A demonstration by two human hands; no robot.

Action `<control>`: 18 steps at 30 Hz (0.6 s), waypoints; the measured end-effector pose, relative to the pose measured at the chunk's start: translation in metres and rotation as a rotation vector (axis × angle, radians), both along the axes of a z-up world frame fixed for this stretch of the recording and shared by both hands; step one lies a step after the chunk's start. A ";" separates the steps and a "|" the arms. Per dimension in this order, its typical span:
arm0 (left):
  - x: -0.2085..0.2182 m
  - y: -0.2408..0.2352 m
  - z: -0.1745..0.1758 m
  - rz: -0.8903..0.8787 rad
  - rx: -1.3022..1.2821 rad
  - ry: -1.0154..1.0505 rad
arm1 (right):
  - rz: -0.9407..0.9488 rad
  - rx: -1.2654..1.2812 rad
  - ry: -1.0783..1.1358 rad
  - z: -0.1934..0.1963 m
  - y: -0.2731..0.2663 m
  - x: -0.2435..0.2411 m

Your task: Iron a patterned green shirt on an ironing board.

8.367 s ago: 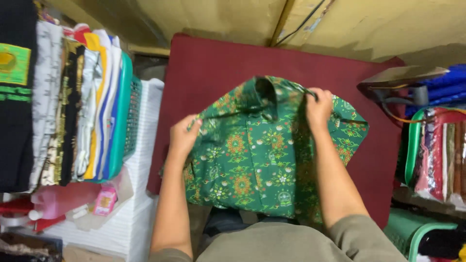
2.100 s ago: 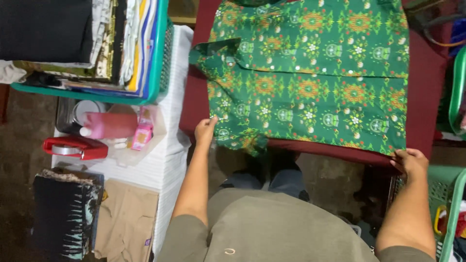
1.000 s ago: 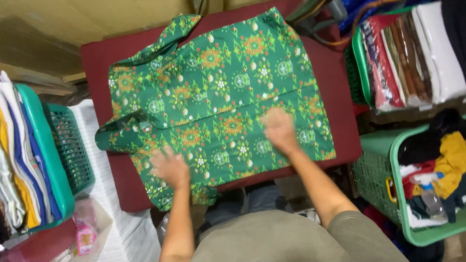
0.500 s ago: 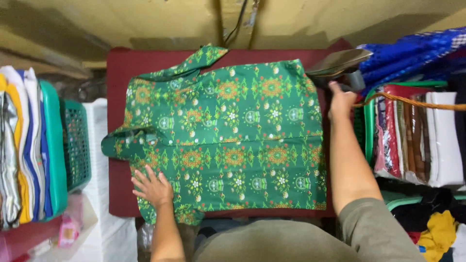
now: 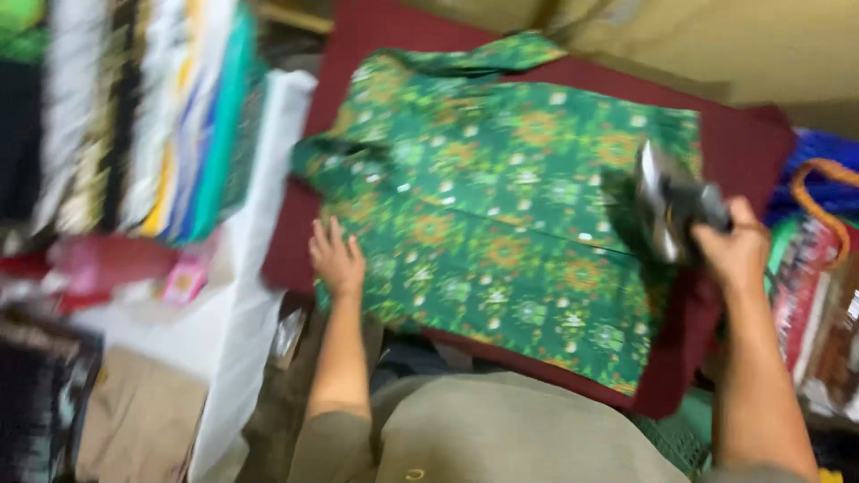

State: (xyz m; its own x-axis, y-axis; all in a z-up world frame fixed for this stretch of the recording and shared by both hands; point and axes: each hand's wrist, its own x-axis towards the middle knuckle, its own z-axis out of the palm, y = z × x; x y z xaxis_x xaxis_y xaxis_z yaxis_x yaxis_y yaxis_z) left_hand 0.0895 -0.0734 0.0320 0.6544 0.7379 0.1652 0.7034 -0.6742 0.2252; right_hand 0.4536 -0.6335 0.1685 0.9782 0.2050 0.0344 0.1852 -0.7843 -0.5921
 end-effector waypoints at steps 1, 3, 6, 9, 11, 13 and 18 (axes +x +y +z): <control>-0.002 0.004 0.001 0.106 -0.077 -0.009 | 0.077 -0.150 0.014 -0.004 0.006 -0.017; -0.012 0.013 0.002 0.233 -0.156 -0.022 | 0.174 -0.302 0.021 -0.013 0.028 -0.052; -0.033 0.030 -0.003 0.269 -0.170 -0.045 | 0.282 -0.589 0.144 -0.023 0.084 -0.105; -0.051 0.041 0.006 0.293 -0.412 -0.031 | 0.401 -0.649 0.254 -0.024 0.150 -0.157; -0.060 0.043 0.029 0.298 -0.606 0.157 | 0.516 -0.551 0.150 -0.039 0.187 -0.184; -0.083 0.046 0.002 0.260 -0.681 0.035 | 0.555 -0.492 0.080 -0.036 0.227 -0.197; -0.116 0.054 -0.111 0.162 -0.923 -0.354 | 0.634 -0.346 -0.065 -0.021 0.331 -0.214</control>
